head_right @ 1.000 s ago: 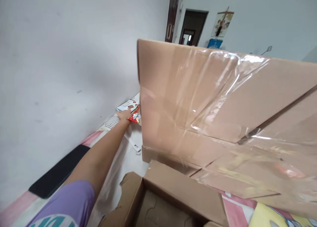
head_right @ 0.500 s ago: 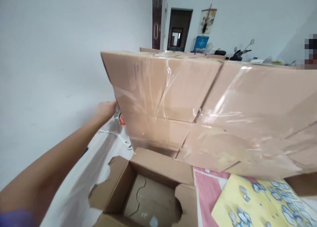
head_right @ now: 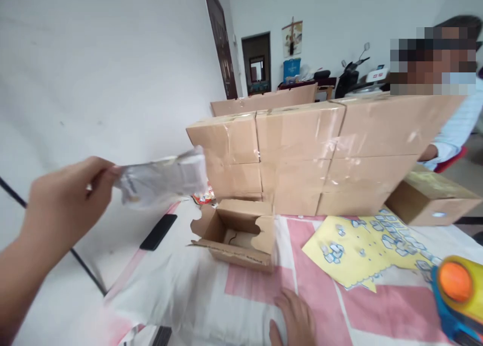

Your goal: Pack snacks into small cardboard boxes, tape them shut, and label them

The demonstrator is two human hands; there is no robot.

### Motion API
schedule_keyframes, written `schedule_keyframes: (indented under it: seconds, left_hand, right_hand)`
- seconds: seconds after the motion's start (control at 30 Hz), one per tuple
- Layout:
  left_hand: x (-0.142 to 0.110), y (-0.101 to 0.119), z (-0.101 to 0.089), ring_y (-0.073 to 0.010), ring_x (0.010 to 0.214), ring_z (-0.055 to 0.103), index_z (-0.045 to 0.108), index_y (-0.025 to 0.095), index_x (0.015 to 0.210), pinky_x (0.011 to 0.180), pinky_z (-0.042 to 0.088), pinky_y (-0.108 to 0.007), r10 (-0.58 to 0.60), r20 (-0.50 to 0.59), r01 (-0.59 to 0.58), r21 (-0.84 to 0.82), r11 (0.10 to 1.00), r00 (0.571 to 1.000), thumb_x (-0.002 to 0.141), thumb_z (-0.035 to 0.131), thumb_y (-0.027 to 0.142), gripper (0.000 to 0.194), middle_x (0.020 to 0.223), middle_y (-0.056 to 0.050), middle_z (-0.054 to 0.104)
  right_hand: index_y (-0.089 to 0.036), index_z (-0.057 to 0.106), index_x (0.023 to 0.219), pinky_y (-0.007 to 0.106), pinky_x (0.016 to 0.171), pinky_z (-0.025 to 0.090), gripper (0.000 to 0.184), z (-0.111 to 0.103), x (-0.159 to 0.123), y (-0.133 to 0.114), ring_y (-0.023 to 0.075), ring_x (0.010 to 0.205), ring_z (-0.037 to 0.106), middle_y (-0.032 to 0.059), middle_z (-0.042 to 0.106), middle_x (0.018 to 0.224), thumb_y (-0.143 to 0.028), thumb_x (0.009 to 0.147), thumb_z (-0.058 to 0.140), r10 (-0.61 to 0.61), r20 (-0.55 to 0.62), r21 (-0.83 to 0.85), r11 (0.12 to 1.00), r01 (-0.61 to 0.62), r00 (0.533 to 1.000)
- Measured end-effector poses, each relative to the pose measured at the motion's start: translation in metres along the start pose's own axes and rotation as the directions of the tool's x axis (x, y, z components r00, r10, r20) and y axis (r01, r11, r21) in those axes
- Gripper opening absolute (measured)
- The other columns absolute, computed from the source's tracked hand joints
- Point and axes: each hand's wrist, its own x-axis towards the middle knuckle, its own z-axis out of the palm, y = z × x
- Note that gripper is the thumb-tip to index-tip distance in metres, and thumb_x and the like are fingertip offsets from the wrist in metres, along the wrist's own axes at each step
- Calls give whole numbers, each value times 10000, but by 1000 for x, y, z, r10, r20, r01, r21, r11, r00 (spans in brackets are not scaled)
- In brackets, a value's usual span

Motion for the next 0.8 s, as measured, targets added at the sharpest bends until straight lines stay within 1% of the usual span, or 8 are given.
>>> schedule_keyframes:
  seconds: [0.1, 0.2, 0.33, 0.4, 0.47, 0.53, 0.63, 0.8]
  left_hand:
    - [-8, 32, 8, -177, 482, 434, 482, 279, 733, 536, 307, -299, 53, 101, -29, -225, 974, 994, 949, 434, 388, 247, 548, 44, 479]
    - [-16, 51, 26, -165, 482, 458, 479, 267, 727, 532, 341, -288, 73, 179, -6, -349, 937, 981, 949, 436, 352, 242, 529, 43, 478]
    - [-28, 59, 41, -175, 574, 487, 470, 257, 709, 567, 336, -292, 122, 127, -73, -334, 940, 984, 962, 394, 361, 284, 616, 0, 541]
    - [-31, 60, 47, -178, 589, 451, 443, 251, 676, 571, 303, -302, 140, 125, -91, -330, 940, 982, 955, 390, 378, 311, 632, -14, 540]
    - [-32, 62, 54, -174, 593, 427, 430, 244, 663, 583, 289, -305, 99, 141, -40, -375, 926, 985, 937, 402, 384, 309, 628, -15, 525]
    - [-31, 65, 61, -168, 596, 436, 443, 238, 678, 598, 299, -299, 33, 151, 34, -420, 907, 988, 925, 417, 384, 288, 620, -8, 508]
    - [-31, 69, 72, -161, 581, 456, 463, 235, 711, 604, 316, -290, -22, 152, 87, -434, 896, 988, 931, 428, 388, 271, 598, 4, 497]
    - [-39, 72, 85, -155, 572, 474, 503, 233, 747, 595, 325, -282, -75, 148, 138, -471, 871, 986, 950, 447, 404, 271, 600, 13, 530]
  right_hand:
    - [-309, 742, 1077, 536, 949, 606, 232, 0, -8, 2, 349, 1170, 690, 77, 707, 1285, -314, 868, 642, -66, 23, 23, 998, 66, 998]
    - [-265, 680, 1199, 456, 949, 614, 287, -9, -5, -7, 312, 1232, 661, 114, 647, 1362, -279, 924, 599, -12, -106, 112, 993, 24, 994]
    - [-211, 564, 1383, 392, 991, 580, 383, -50, 58, -30, 276, 1344, 588, 160, 545, 1496, -238, 1009, 488, -9, -254, 232, 970, 71, 967]
    - [-240, 615, 1355, 397, 1092, 509, 388, -79, 112, -46, 248, 1363, 574, 104, 603, 1467, -177, 1018, 433, -215, -102, 242, 942, 234, 971]
    - [-275, 690, 1279, 379, 1088, 489, 442, -103, 166, -65, 218, 1288, 628, 44, 651, 1430, -104, 997, 395, -448, 207, 215, 888, 407, 869]
    - [-275, 706, 1270, 346, 1012, 515, 470, -116, 207, -82, 207, 1227, 657, 18, 678, 1397, -80, 975, 397, -457, 453, 132, 884, 449, 766]
    - [-253, 745, 1240, 397, 897, 540, 393, -108, 235, -96, 277, 1087, 701, 61, 760, 1217, -147, 934, 523, -427, 584, 77, 876, 477, 691]
    - [-181, 809, 859, 625, 1011, 400, 173, -73, 226, -105, 421, 1103, 623, 154, 748, 972, -316, 860, 701, -449, 618, 32, 834, 550, 646]
